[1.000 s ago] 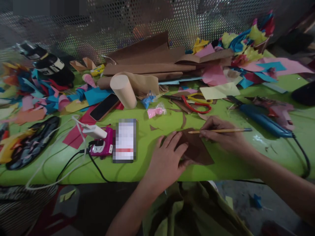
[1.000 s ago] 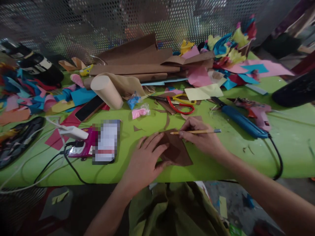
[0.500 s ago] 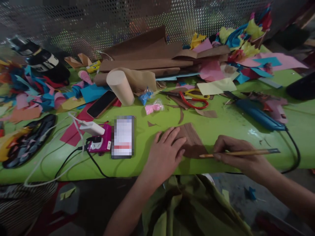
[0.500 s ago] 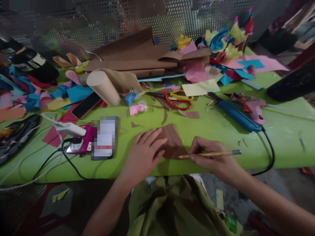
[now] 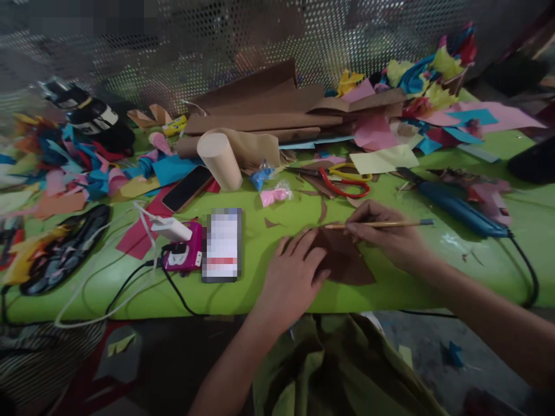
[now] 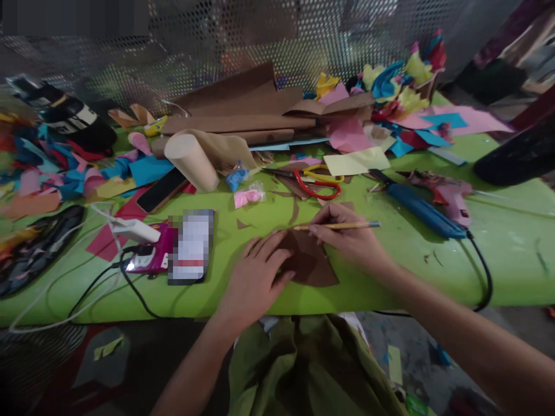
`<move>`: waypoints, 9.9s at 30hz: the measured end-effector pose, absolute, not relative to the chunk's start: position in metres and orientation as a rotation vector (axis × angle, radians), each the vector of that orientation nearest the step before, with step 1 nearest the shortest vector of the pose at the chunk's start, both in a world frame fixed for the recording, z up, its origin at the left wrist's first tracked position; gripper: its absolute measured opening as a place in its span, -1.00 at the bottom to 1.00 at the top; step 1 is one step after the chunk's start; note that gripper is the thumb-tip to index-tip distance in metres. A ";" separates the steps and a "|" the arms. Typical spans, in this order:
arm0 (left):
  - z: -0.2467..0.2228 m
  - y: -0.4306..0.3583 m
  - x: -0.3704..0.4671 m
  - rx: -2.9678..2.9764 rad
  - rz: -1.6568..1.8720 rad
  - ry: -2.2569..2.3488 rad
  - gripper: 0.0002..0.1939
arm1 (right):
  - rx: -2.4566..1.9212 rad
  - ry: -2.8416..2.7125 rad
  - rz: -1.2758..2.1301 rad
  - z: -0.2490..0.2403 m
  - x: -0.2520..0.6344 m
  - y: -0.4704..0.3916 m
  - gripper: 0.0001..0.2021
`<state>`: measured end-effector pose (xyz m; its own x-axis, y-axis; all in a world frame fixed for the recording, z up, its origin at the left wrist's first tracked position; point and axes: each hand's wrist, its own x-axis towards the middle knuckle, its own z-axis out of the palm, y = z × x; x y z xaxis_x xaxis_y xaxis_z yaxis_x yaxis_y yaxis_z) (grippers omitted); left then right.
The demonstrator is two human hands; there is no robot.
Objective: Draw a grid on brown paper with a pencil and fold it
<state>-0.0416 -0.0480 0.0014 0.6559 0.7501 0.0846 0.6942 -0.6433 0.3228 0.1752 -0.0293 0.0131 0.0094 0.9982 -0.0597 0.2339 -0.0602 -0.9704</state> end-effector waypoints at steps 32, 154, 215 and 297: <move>0.006 -0.050 -0.044 2.569 0.311 1.148 -0.71 | -1.578 -1.501 1.157 0.019 0.196 -0.096 -0.77; 0.002 -0.050 -0.063 2.478 0.378 1.157 -0.76 | -1.531 -1.522 1.198 0.006 0.170 -0.093 -0.77; -0.014 -0.085 -0.059 2.654 0.428 1.027 -0.55 | -1.438 -1.133 1.072 0.001 0.179 -0.040 -0.79; -0.016 -0.081 -0.059 2.716 0.525 0.996 -0.57 | -1.534 -1.422 0.665 0.007 0.174 -0.036 -0.88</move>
